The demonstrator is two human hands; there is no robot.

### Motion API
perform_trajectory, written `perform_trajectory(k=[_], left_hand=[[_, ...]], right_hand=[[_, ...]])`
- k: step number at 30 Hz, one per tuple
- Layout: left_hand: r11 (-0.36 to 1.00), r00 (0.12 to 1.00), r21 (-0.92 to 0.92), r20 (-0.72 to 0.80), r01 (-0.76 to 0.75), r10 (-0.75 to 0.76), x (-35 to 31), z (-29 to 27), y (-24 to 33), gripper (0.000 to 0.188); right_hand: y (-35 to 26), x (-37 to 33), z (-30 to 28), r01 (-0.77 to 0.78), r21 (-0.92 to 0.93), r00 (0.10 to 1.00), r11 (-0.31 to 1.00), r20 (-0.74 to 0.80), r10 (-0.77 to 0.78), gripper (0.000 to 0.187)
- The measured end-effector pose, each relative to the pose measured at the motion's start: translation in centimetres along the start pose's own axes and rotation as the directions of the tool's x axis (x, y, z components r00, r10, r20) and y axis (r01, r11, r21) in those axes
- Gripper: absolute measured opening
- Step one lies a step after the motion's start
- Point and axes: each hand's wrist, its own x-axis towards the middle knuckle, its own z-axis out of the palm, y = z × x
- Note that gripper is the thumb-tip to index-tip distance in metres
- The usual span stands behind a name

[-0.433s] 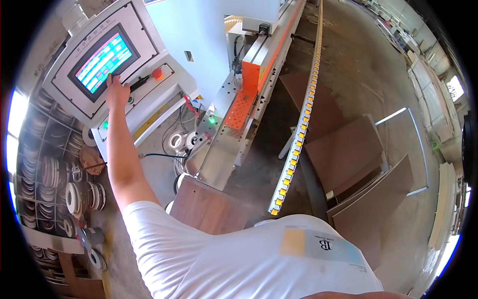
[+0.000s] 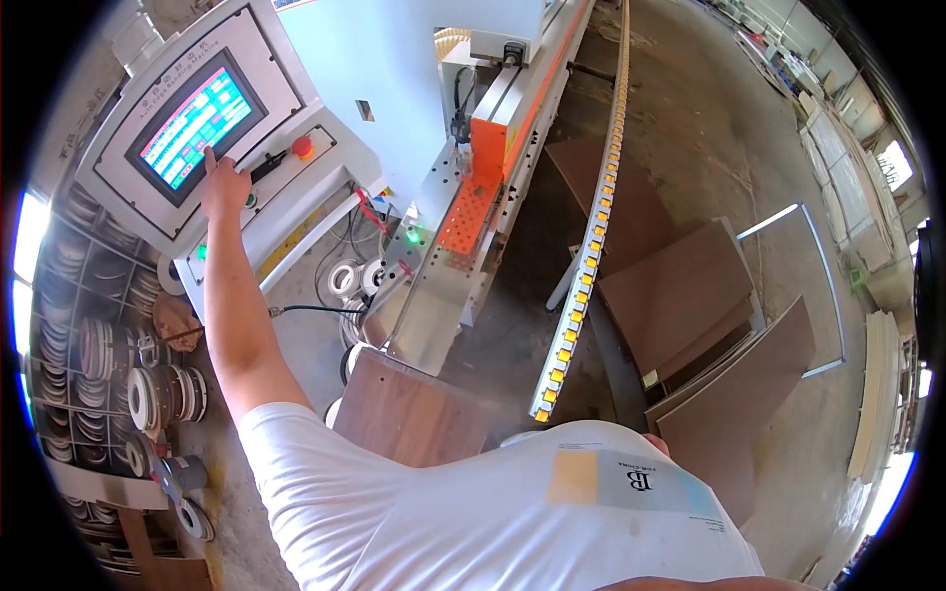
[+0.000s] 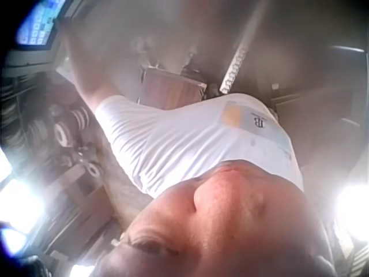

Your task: The person interacts with the control interface of an industrial machine and handles a handheld scanning device. They move several wooden panels from one stack to another and feed the panels one by one into the machine's processing track by hand.

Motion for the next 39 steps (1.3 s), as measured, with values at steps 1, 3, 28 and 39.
perform_trajectory(k=[1, 3, 28, 39], left_hand=[[1.0, 1.0, 0.002, 0.009, -0.005, 0.005, 0.2, 0.2, 0.3, 0.04], [1.0, 0.999, -0.031, -0.035, -0.008, 0.007, -0.2, 0.0, 0.3, 0.04], [0.995, 0.994, -0.096, -0.106, -0.025, 0.015, -3.5, -0.5, 2.3, 0.046], [0.987, 0.985, -0.145, -0.146, 0.072, -0.093, 0.3, 0.7, 1.7, 0.05]], right_hand=[[0.9, 0.2, 0.0, 0.016, 0.072, 1.0, 0.997, 0.021, -0.018, 0.043], [0.7, -0.1, 0.3, 0.062, 0.065, 0.998, 0.996, -0.006, -0.061, 0.042], [-0.6, 2.0, -0.5, 0.035, -0.047, 0.999, 0.998, 0.025, -0.034, 0.04], [-0.4, 1.9, -1.5, 0.014, -0.086, 1.0, 0.996, 0.027, -0.011, 0.039]])
